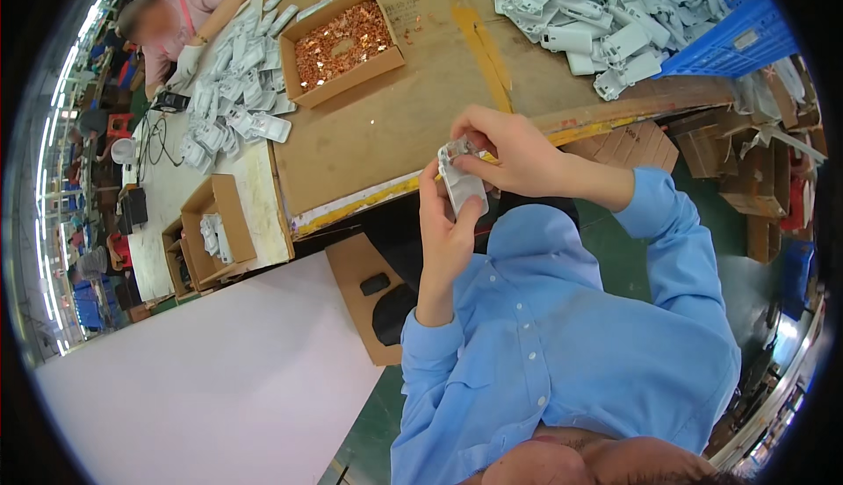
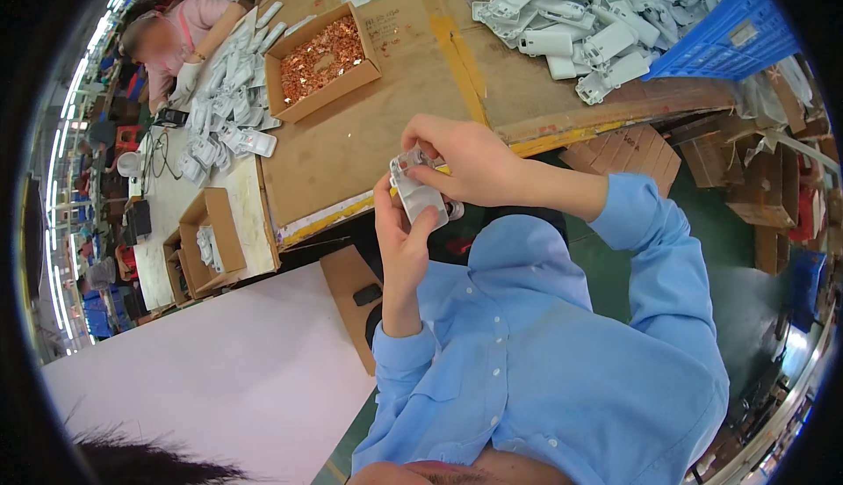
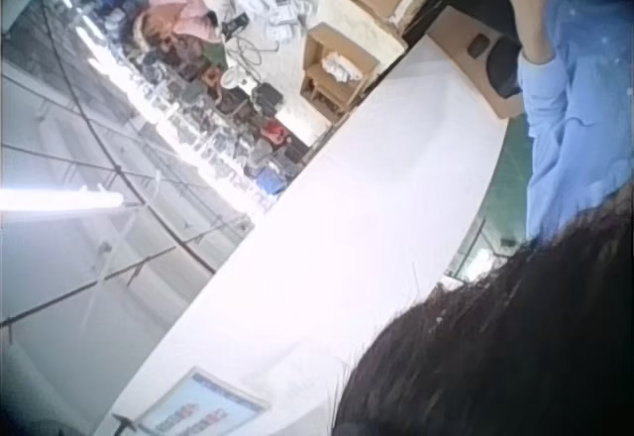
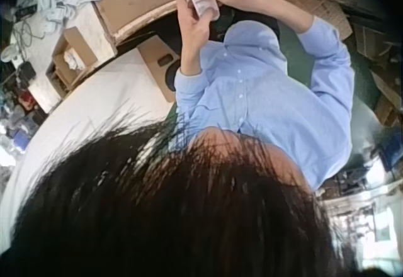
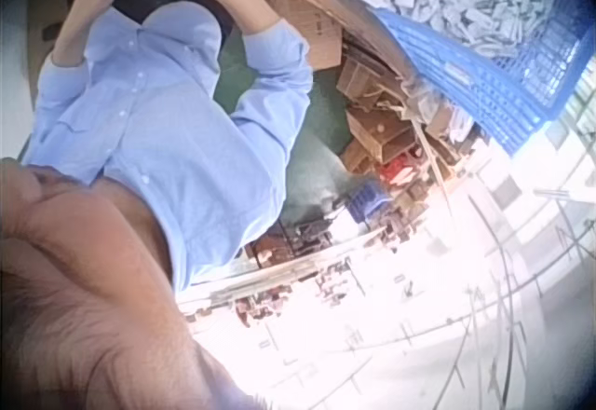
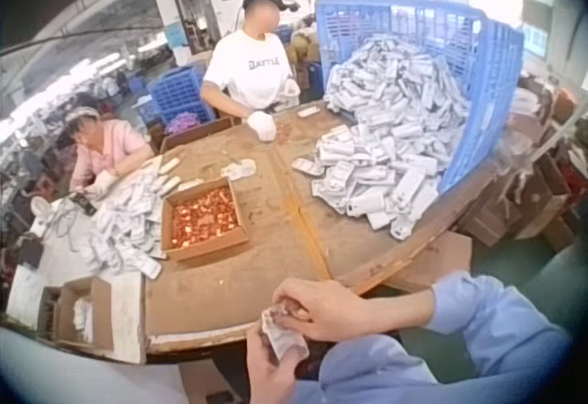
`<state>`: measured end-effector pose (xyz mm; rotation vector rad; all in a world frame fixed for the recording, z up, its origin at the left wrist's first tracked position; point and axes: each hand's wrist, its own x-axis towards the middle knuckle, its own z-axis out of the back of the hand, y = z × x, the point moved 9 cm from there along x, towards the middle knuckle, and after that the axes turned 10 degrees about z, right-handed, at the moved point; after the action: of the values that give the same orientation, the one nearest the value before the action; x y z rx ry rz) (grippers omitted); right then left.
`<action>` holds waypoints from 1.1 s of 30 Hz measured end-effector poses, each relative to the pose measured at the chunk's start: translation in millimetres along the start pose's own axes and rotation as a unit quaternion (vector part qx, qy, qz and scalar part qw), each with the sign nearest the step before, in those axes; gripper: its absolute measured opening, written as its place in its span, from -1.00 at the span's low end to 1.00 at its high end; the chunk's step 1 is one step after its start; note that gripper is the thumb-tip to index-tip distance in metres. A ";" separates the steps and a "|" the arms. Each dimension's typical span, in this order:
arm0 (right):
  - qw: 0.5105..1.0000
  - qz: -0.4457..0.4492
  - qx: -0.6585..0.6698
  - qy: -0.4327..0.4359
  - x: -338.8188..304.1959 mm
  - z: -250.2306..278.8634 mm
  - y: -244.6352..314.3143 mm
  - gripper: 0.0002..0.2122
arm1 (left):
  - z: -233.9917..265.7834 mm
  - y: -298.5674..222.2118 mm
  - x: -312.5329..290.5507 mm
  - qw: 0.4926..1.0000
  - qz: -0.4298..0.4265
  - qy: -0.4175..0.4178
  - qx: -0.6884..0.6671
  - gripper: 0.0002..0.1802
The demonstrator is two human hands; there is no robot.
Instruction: Manually assemble small metal pins into plastic housings for electronic components on a production line.
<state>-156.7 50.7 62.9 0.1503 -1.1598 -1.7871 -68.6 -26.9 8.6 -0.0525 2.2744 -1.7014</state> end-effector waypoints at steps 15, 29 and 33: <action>0.999 -0.014 0.006 -0.034 -18.5 -1.5 2.6 -0.82 | 3.6 7.5 0.5 0.995 -0.006 -0.080 0.067 -0.81; 0.997 -0.068 0.019 0.004 -12.3 -8.3 -11.6 -0.82 | 6.9 12.0 1.0 0.987 -0.004 -0.068 0.142 -0.80; 0.998 -0.069 -0.004 0.011 -12.2 -10.5 -6.6 -0.82 | 6.1 12.5 -2.0 0.986 -0.001 -0.067 0.150 -0.80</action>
<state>-148.8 53.8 47.7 0.2509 -1.1503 -1.9046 -63.3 -28.4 -4.3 -0.1007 1.9018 -1.9586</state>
